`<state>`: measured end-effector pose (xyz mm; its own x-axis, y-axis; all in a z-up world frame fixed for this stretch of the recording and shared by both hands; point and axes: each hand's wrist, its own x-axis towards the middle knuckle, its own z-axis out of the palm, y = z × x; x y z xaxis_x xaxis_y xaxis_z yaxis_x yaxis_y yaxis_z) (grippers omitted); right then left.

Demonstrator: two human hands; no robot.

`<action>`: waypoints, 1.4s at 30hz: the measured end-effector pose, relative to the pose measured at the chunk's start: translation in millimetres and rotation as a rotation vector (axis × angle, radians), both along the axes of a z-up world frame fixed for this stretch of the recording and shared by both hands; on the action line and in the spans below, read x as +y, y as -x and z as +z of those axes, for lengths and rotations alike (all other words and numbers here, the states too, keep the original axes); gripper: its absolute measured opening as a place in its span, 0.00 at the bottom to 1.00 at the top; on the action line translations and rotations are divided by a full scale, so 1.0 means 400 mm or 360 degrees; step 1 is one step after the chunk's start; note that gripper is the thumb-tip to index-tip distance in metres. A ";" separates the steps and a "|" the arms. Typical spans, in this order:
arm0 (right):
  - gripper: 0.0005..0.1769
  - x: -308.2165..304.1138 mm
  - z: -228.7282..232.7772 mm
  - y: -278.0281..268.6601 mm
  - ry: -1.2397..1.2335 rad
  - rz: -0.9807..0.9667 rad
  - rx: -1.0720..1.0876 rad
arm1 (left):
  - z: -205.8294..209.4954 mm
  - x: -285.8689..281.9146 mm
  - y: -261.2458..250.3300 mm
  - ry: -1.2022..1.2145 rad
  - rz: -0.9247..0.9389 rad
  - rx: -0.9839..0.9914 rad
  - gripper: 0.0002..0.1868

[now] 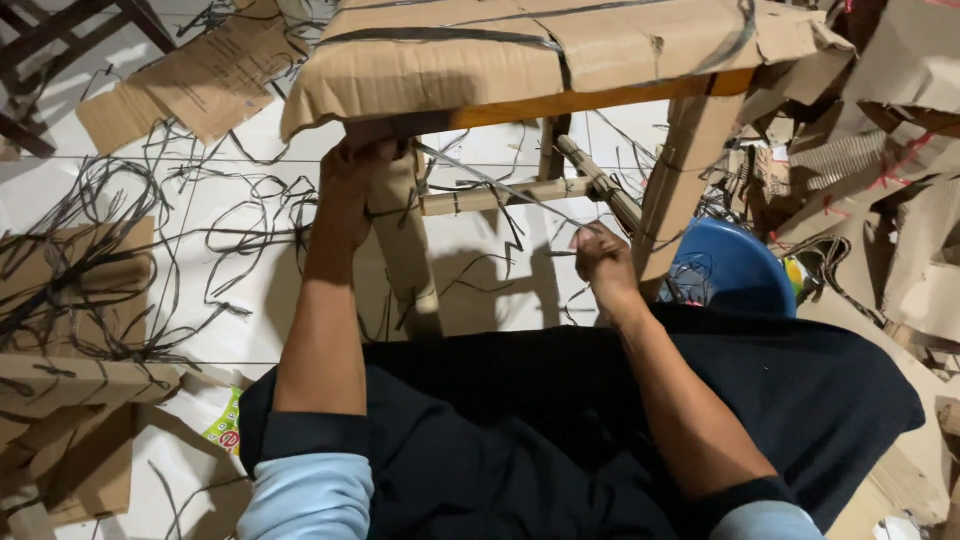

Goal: The person wraps a wooden chair in cardboard and ties it with black cord by hand while sitting on the floor.

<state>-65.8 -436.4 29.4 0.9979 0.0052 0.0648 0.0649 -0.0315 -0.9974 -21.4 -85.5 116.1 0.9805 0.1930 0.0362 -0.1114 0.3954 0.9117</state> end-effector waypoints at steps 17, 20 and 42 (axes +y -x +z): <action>0.14 -0.193 -0.039 0.024 0.0558 -0.0482 -0.0396 | -0.007 0.008 0.023 0.0040 0.0024 0.0022 0.21; 0.11 -0.222 -0.079 0.012 0.0820 -0.0655 -0.0502 | 0.036 -0.019 0.056 0.0076 0.0051 -0.0021 0.15; 0.07 -0.209 -0.049 0.043 0.0671 -0.0620 -0.0033 | 0.038 0.000 0.092 -0.0121 0.0154 -0.0173 0.22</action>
